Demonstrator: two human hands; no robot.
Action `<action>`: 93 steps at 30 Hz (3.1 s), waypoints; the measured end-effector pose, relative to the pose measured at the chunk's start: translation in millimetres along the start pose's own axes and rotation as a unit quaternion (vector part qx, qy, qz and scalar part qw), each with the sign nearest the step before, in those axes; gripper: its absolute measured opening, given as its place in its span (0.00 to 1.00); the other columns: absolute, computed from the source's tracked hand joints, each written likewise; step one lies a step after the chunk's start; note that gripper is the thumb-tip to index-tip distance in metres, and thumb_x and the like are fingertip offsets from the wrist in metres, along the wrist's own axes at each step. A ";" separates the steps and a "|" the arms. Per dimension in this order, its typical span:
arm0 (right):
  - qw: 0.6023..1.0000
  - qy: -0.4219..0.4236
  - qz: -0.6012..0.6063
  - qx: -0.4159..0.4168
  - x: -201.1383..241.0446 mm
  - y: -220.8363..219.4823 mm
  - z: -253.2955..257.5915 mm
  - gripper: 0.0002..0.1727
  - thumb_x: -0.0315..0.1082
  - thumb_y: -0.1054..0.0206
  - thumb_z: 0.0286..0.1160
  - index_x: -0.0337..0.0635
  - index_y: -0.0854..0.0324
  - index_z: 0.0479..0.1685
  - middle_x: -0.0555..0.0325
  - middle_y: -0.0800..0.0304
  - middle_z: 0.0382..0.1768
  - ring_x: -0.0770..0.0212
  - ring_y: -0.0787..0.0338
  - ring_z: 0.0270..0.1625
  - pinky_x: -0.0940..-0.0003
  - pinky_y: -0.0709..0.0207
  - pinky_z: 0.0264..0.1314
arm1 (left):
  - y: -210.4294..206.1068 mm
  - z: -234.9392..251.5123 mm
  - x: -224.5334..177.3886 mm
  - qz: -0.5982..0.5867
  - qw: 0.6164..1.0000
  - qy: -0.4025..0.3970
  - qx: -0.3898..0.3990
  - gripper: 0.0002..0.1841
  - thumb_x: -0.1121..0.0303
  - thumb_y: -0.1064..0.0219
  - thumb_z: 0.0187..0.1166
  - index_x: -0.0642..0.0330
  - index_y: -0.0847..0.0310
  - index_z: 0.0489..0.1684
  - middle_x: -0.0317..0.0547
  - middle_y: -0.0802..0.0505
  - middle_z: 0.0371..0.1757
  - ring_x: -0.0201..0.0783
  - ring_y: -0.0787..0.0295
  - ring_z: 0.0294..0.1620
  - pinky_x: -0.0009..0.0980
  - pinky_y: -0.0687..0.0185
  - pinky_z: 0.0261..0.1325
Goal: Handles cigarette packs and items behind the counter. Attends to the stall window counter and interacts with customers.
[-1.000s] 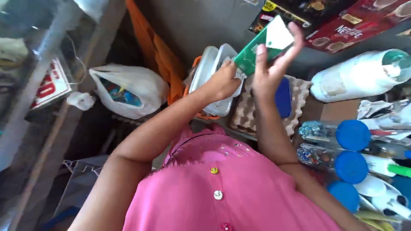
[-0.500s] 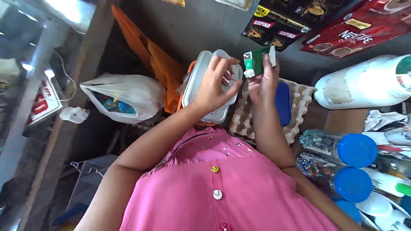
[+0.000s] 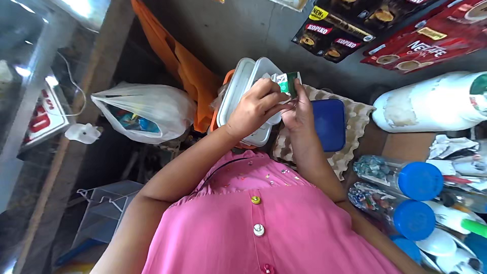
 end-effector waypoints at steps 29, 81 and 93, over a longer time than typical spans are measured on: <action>0.786 -0.015 -0.276 0.553 -121.4 -80.6 -141.3 0.09 0.37 0.30 0.81 0.57 0.12 0.55 0.73 0.04 0.49 0.72 0.05 0.45 0.75 0.09 0.48 | 163.5 -201.0 -123.7 -0.077 0.855 0.296 -0.418 0.11 0.81 0.21 0.65 0.75 0.11 0.44 0.50 0.10 0.46 0.29 0.12 0.39 0.25 0.10 0.45; 0.591 -0.098 -0.269 0.754 -575.6 -234.8 -624.2 0.12 0.31 0.28 0.79 0.47 0.11 0.58 0.61 0.05 0.55 0.65 0.04 0.47 0.69 0.06 0.51 | 562.8 -773.2 -382.8 0.313 0.712 0.491 -0.394 0.22 0.60 0.35 0.85 0.64 0.17 0.71 0.47 0.05 0.61 0.43 0.13 0.68 0.51 0.32 0.81; 0.565 0.076 -0.393 0.722 -596.8 -230.7 -628.8 0.14 0.22 0.30 0.76 0.32 0.16 0.58 0.56 0.11 0.54 0.67 0.05 0.47 0.69 0.07 0.54 | 561.8 -777.7 -379.2 0.338 0.669 0.602 -0.275 0.61 0.47 0.14 0.56 0.64 0.47 0.92 0.65 0.18 0.73 0.71 0.30 0.77 0.68 0.39 0.78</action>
Point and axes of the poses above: each hand's wrist, its own z-axis towards the middle knuckle, its own y-axis out of the back of the hand, x = y × z, the point moved 1 cm from there along z, towards the middle knuckle
